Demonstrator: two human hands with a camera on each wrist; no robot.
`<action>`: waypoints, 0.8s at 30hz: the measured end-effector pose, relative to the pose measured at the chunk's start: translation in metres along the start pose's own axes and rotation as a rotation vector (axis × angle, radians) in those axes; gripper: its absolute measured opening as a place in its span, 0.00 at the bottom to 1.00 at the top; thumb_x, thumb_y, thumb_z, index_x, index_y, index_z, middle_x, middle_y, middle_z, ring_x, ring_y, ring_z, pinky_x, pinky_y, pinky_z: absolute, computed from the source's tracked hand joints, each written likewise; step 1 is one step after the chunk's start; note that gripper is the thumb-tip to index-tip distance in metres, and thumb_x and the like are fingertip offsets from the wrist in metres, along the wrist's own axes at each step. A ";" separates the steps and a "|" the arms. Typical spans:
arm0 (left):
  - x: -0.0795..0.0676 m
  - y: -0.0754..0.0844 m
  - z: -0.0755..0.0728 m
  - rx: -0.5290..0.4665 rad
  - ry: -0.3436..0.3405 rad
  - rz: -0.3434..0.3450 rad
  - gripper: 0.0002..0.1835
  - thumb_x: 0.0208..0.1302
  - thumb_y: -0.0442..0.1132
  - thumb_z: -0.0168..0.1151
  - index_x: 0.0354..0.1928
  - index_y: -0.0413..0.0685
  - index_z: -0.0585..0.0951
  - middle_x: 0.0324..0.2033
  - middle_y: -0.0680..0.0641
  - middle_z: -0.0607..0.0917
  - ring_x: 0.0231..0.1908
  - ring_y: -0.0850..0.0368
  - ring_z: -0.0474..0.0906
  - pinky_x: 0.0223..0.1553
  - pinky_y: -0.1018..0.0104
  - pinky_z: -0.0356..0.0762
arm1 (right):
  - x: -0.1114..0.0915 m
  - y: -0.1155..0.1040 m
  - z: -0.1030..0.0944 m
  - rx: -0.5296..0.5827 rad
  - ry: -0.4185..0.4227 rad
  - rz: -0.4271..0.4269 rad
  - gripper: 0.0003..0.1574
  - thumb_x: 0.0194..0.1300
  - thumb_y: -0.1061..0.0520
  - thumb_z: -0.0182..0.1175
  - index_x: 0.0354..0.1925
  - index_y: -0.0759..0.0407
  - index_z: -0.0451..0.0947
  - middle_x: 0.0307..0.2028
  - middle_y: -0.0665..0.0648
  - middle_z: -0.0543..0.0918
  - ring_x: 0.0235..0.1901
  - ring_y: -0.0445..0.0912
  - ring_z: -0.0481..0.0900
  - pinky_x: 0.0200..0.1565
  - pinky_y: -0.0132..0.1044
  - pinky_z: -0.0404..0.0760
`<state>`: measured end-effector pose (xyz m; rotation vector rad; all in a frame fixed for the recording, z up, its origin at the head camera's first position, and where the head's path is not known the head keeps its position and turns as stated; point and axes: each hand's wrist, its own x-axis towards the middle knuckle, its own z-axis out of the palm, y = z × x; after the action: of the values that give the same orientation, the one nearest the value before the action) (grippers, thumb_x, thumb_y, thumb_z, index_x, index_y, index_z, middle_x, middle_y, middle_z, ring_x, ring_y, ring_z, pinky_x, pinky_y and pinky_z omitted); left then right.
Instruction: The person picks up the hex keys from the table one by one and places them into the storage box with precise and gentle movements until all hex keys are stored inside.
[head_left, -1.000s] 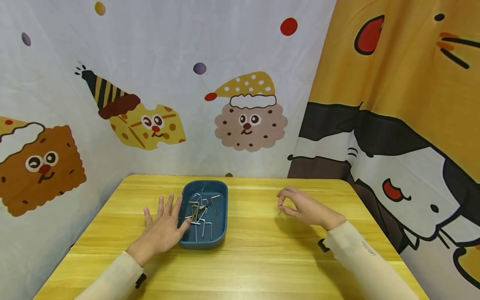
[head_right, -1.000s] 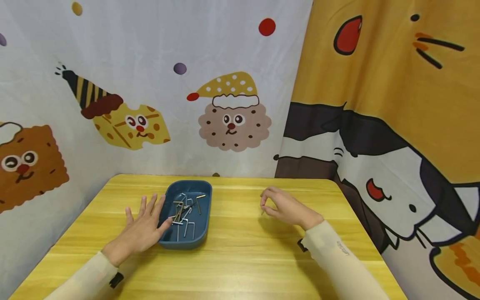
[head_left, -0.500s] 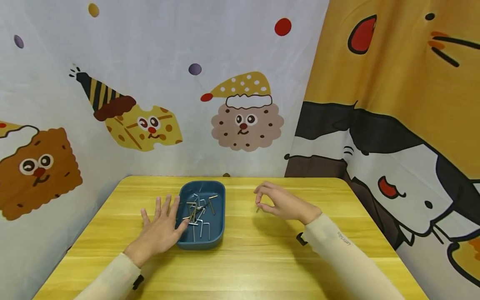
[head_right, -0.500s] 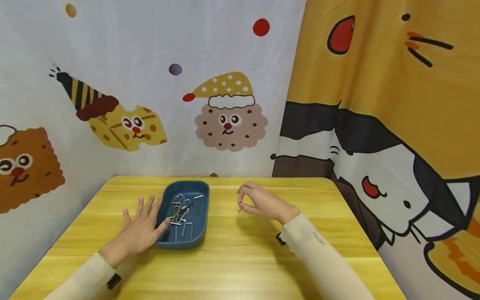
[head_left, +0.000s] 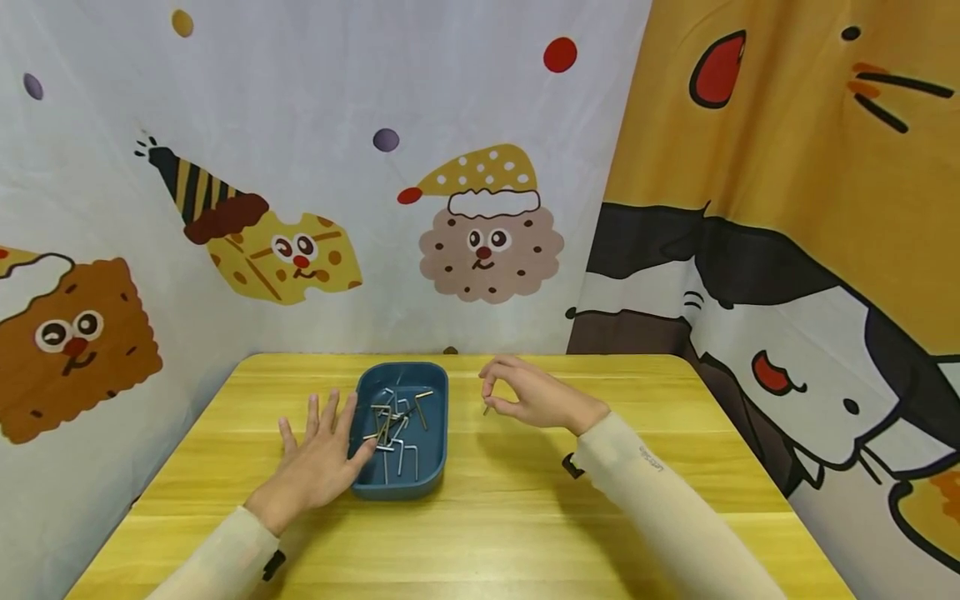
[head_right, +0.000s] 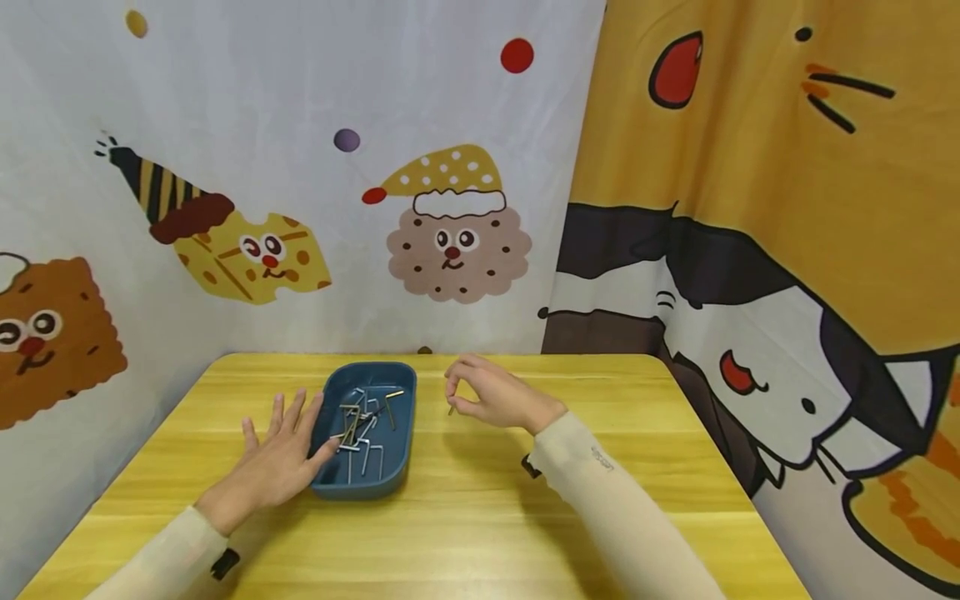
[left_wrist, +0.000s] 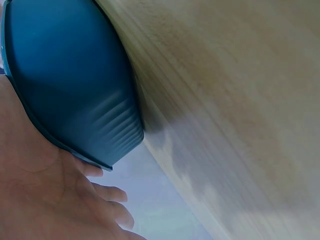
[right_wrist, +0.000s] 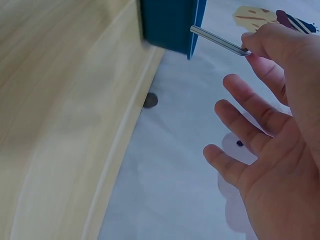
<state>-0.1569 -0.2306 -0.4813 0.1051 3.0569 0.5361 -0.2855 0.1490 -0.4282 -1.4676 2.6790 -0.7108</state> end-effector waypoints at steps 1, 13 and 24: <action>0.000 0.000 0.000 0.001 0.003 0.001 0.52 0.90 0.68 0.53 0.97 0.46 0.47 0.95 0.28 0.41 0.92 0.17 0.27 0.78 0.03 0.20 | 0.004 -0.002 0.001 -0.002 0.000 -0.007 0.04 0.88 0.54 0.68 0.51 0.52 0.85 0.69 0.58 0.86 0.73 0.56 0.85 0.74 0.54 0.87; 0.001 0.001 0.001 0.001 0.003 0.000 0.52 0.90 0.68 0.53 0.97 0.45 0.48 0.95 0.28 0.41 0.92 0.17 0.27 0.78 0.02 0.20 | 0.055 -0.030 0.012 0.006 -0.041 -0.058 0.04 0.87 0.55 0.69 0.53 0.54 0.86 0.67 0.59 0.87 0.69 0.52 0.85 0.76 0.50 0.86; 0.002 0.001 -0.001 0.012 0.004 -0.002 0.53 0.89 0.69 0.53 0.97 0.43 0.49 0.94 0.26 0.43 0.91 0.14 0.29 0.77 0.01 0.23 | 0.097 -0.058 0.028 -0.117 -0.137 -0.105 0.05 0.88 0.50 0.69 0.53 0.49 0.88 0.64 0.53 0.86 0.64 0.48 0.86 0.71 0.42 0.87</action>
<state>-0.1587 -0.2296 -0.4802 0.1009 3.0644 0.5187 -0.2874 0.0337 -0.4108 -1.6290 2.5975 -0.4447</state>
